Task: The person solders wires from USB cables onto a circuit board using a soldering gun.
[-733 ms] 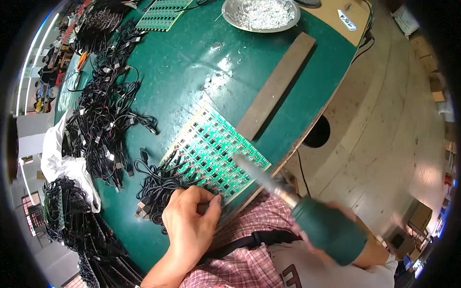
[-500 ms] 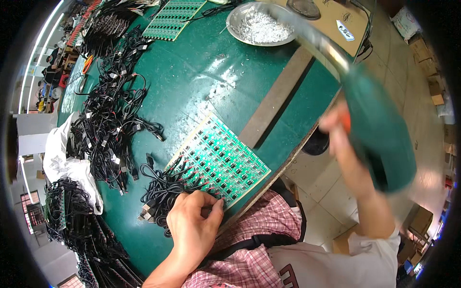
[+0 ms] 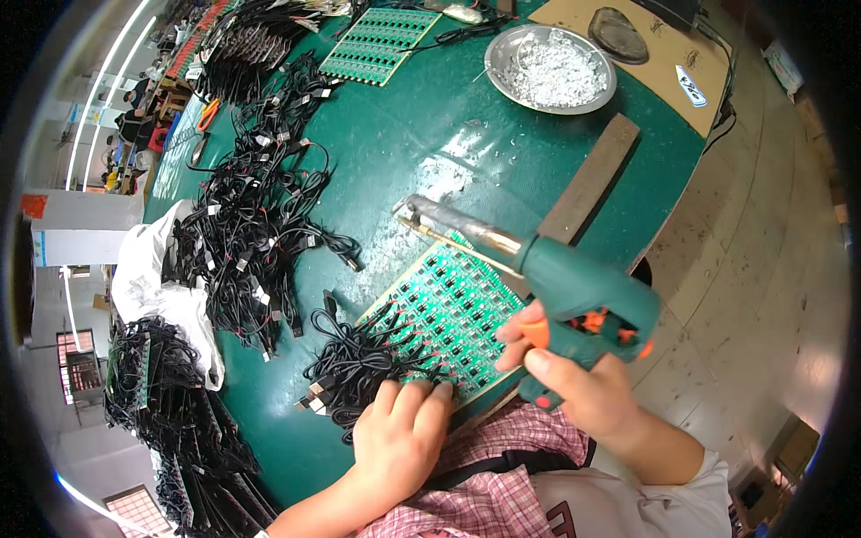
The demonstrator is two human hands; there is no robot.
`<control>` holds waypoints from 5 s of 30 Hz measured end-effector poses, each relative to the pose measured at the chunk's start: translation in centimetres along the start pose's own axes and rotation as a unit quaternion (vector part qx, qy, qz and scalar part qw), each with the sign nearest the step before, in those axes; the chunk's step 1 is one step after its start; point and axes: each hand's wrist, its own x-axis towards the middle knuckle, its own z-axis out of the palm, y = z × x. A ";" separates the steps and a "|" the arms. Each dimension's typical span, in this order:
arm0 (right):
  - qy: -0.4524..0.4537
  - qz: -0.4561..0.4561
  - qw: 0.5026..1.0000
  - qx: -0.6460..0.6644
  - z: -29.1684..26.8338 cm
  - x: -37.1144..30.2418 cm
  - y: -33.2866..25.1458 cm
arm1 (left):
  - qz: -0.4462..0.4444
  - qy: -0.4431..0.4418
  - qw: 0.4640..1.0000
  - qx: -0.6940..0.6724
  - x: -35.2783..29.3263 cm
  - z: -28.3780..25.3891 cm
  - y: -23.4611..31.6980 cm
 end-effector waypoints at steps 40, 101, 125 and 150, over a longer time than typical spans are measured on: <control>-0.054 0.079 0.995 0.025 -0.9 -3.8 0.6 | -0.171 -0.066 0.917 -0.354 0.9 -2.0 0.1; 0.023 0.032 0.968 -0.247 3.1 -4.9 3.6 | -0.305 -0.115 0.703 -0.632 -1.2 -0.7 1.8; -0.080 0.054 0.845 -0.526 -2.1 -9.8 -0.6 | -0.249 0.045 0.877 -0.409 -0.3 2.3 2.1; -0.107 -0.064 0.802 -0.585 -5.9 -13.2 2.0 | -0.259 0.094 0.930 -0.244 0.4 2.8 3.6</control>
